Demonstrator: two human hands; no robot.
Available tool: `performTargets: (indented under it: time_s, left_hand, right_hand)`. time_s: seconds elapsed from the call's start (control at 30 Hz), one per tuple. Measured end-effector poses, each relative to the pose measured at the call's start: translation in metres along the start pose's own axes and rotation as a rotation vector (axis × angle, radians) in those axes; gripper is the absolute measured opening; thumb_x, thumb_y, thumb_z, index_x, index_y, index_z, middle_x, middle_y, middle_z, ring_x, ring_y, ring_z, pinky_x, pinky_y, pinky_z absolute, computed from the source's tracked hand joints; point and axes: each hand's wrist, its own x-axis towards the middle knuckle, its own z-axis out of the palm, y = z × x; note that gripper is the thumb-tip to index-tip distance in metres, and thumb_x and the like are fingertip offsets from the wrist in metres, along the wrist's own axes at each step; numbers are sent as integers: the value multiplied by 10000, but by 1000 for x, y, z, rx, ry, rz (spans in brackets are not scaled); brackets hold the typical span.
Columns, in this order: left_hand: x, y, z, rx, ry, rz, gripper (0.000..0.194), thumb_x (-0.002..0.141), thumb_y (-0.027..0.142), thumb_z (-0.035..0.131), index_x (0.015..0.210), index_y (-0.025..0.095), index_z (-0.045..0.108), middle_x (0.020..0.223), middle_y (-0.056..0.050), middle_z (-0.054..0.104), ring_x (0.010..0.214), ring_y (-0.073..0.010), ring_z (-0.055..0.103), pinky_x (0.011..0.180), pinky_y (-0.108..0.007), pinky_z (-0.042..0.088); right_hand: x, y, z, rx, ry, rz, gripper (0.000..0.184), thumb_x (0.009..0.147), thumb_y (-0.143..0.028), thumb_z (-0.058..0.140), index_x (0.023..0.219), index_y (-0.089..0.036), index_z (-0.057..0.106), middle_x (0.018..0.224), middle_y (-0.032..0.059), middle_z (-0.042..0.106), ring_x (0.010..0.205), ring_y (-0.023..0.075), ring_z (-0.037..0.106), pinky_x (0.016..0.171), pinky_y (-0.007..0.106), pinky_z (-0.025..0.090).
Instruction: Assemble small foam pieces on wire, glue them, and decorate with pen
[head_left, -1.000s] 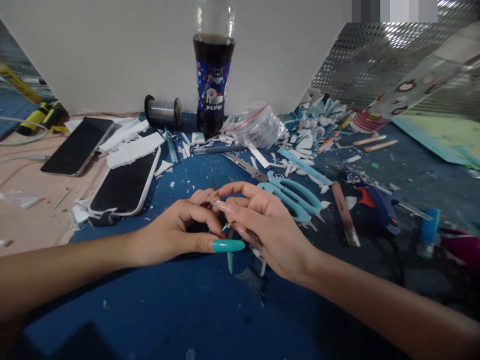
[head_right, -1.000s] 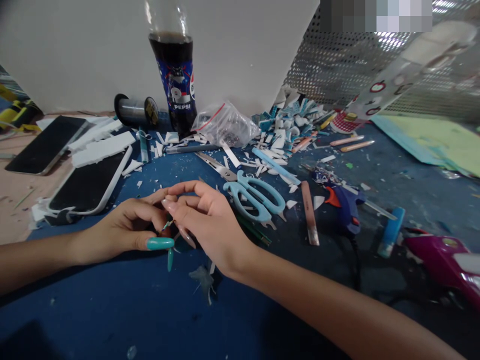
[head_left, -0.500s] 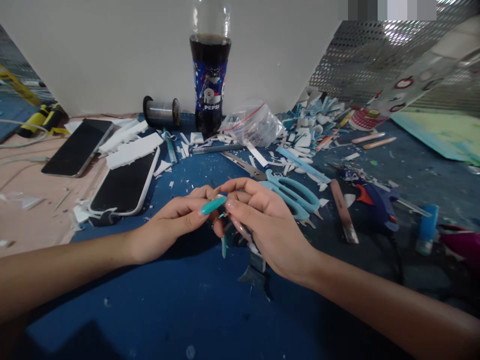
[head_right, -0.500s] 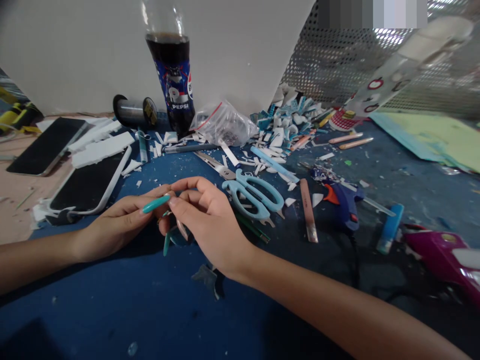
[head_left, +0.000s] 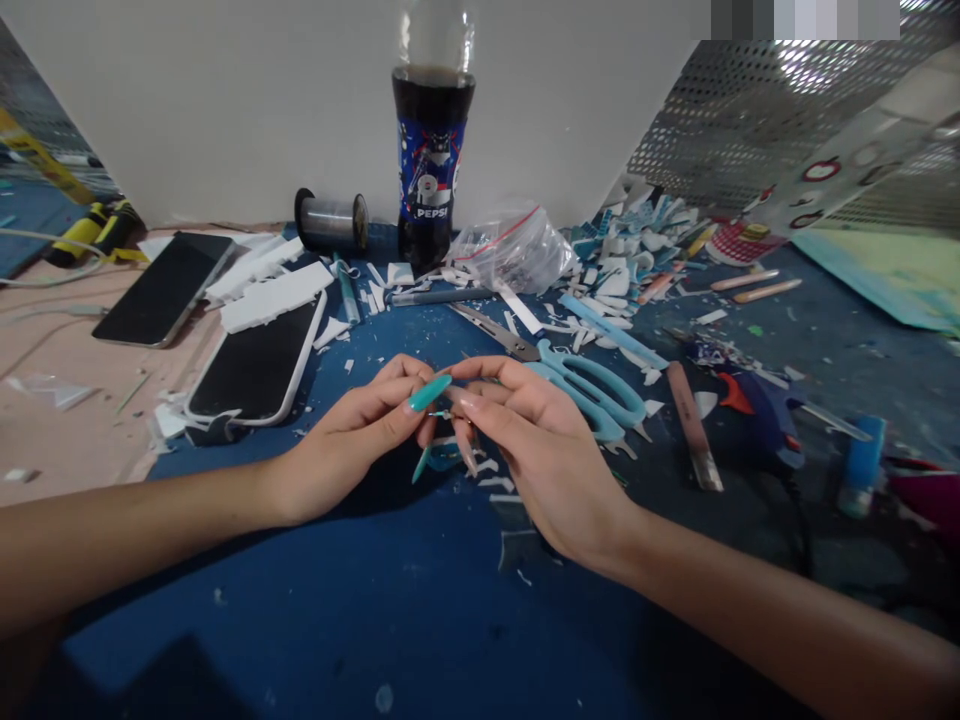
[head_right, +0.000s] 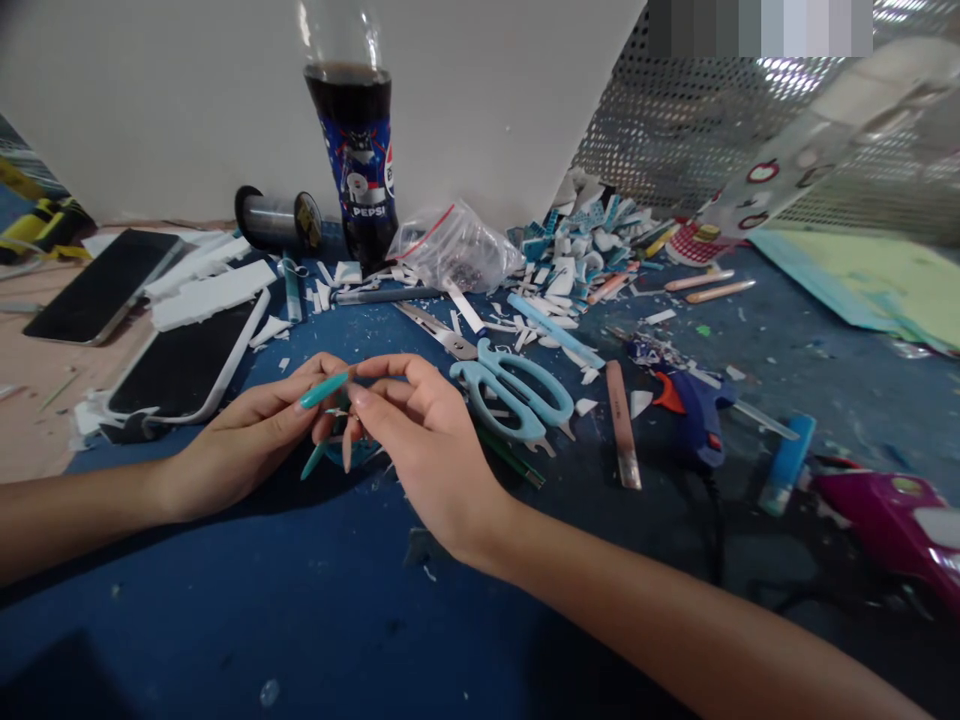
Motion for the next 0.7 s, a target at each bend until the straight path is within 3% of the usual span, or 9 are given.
performTargets:
  time_s: [0.1, 0.27, 0.7]
  left_hand:
    - [0, 0, 0, 47, 9, 9, 264, 961, 343, 426, 843, 192, 607, 909, -21, 413, 849, -140, 395, 752, -248, 374]
    - [2, 2, 0, 127, 26, 13, 317, 957, 345, 433, 730, 169, 567, 907, -30, 422, 888, -153, 395, 776, -256, 368]
    - [0, 6, 1, 154, 5, 54, 313, 968, 300, 416, 696, 188, 524, 879, -14, 432, 915, -152, 395, 816, -283, 334]
  right_hand:
    - [0, 1, 0, -36, 36, -1, 73, 883, -199, 548, 932, -165, 505, 660, -35, 586, 659, 89, 605, 665, 233, 474]
    - [1, 1, 0, -69, 56, -2, 76, 879, -214, 562, 912, -165, 513, 682, -29, 583, 634, 79, 575, 632, 226, 459]
    - [2, 4, 0, -4, 46, -9, 39, 909, -169, 530, 938, -149, 512, 579, -74, 572, 568, 25, 569, 564, 133, 448]
